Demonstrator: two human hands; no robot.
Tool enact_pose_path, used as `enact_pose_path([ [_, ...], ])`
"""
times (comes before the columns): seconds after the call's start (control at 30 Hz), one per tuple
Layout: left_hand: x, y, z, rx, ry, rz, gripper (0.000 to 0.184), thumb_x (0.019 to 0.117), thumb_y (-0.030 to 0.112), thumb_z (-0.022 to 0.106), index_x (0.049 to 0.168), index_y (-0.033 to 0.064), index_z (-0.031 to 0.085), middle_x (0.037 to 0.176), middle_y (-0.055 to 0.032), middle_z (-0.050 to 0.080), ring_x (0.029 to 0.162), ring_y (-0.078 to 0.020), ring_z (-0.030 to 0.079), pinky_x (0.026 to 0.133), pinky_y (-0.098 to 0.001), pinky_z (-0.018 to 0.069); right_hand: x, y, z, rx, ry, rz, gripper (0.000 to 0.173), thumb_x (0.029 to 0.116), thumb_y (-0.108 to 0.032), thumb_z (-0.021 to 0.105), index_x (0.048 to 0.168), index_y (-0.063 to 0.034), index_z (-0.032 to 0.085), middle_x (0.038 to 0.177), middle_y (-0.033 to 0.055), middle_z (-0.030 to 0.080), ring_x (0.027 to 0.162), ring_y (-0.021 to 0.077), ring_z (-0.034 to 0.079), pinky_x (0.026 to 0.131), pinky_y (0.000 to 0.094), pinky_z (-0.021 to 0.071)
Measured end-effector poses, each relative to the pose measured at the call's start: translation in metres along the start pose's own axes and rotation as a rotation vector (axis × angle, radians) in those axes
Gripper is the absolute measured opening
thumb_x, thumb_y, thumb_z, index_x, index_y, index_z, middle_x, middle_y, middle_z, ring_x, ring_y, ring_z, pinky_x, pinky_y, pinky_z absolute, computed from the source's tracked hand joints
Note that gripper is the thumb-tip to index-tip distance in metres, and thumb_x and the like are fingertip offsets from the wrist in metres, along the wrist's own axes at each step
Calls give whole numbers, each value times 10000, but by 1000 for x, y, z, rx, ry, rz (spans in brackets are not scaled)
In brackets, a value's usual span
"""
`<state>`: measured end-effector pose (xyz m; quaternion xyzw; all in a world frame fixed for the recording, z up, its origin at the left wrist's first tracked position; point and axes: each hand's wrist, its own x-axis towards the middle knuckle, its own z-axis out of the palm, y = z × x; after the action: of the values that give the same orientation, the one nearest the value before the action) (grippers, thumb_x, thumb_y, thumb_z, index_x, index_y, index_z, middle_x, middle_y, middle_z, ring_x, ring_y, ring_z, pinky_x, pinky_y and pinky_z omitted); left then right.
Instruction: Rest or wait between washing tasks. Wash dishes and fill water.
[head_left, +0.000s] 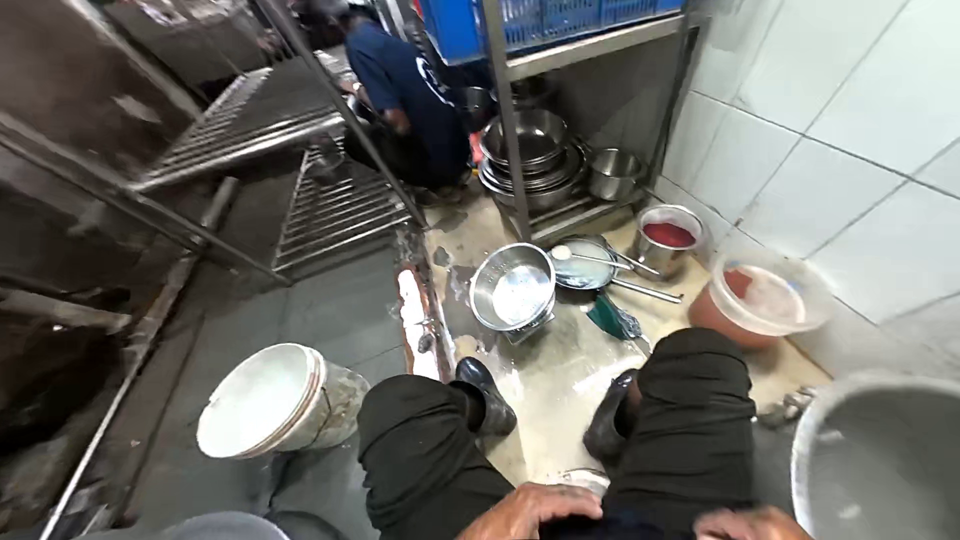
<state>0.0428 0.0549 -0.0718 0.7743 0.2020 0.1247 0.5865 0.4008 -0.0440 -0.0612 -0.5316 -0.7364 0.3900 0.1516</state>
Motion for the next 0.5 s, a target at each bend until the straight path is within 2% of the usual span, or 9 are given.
enact_pose_path([
  [0.07,2,-7,12,-87,-120,-23,359,1037,215,603,1296,-22,677,1379,-184,642,1325,-261,593,1154,-457,443,10,-9,2,-109,69,14,316,1048,-321,573,1130,-89,772,1007,125,785,915,309,765,806,584,598],
  [0.1,0,-10,16,-104,-137,-42,355,1040,215,597,1286,-25,685,1368,-186,649,1319,-260,599,1152,-451,445,14,-12,5,-167,84,15,320,1042,-336,573,1133,-103,773,1003,112,787,903,307,768,777,580,602],
  [0.23,-21,-12,3,-99,-107,-125,314,1040,197,597,1193,-43,728,1271,-182,705,1246,-233,654,1119,-425,484,32,-13,12,-313,97,-19,339,1034,-391,556,1128,-144,769,985,78,783,866,285,767,701,556,607],
  [0.3,-32,-11,-7,-77,-94,-185,295,1036,202,605,1115,-42,750,1157,-164,746,1115,-186,709,1025,-399,540,41,-9,13,-341,116,-56,345,1029,-398,542,1112,-153,771,954,69,781,834,280,765,670,541,608],
  [0.33,-37,-11,-12,-43,-73,-220,297,1032,231,616,1038,-28,763,1040,-139,763,995,-159,724,932,-384,568,47,-8,13,-347,121,-74,351,1031,-405,530,1102,-156,767,933,65,776,820,275,762,657,532,605],
  [0.37,-42,-11,-16,13,-37,-268,326,1024,276,627,936,-11,755,884,-115,739,842,-150,697,804,-380,564,53,-8,11,-344,121,-90,354,1033,-404,522,1097,-155,764,919,65,771,815,273,758,656,527,602],
  [0.4,-46,-11,-22,85,-9,-327,374,1018,329,630,872,2,735,790,-108,701,754,-173,666,731,-409,546,59,-9,7,-335,114,-102,353,1038,-400,517,1104,-153,762,933,65,771,834,269,757,680,525,603],
  [0.47,-54,-9,-33,185,64,-412,378,1011,363,625,881,24,733,772,-98,702,736,-197,677,733,-450,559,71,-14,-2,-313,110,-128,355,1049,-386,513,1129,-142,759,991,71,774,891,266,756,741,524,607],
  [0.5,-56,-7,-40,204,118,-415,341,1015,355,621,939,49,748,803,-65,736,751,-165,709,760,-424,592,77,-16,-6,-314,121,-145,357,1054,-383,505,1129,-140,756,1005,70,773,907,260,755,758,517,606],
])
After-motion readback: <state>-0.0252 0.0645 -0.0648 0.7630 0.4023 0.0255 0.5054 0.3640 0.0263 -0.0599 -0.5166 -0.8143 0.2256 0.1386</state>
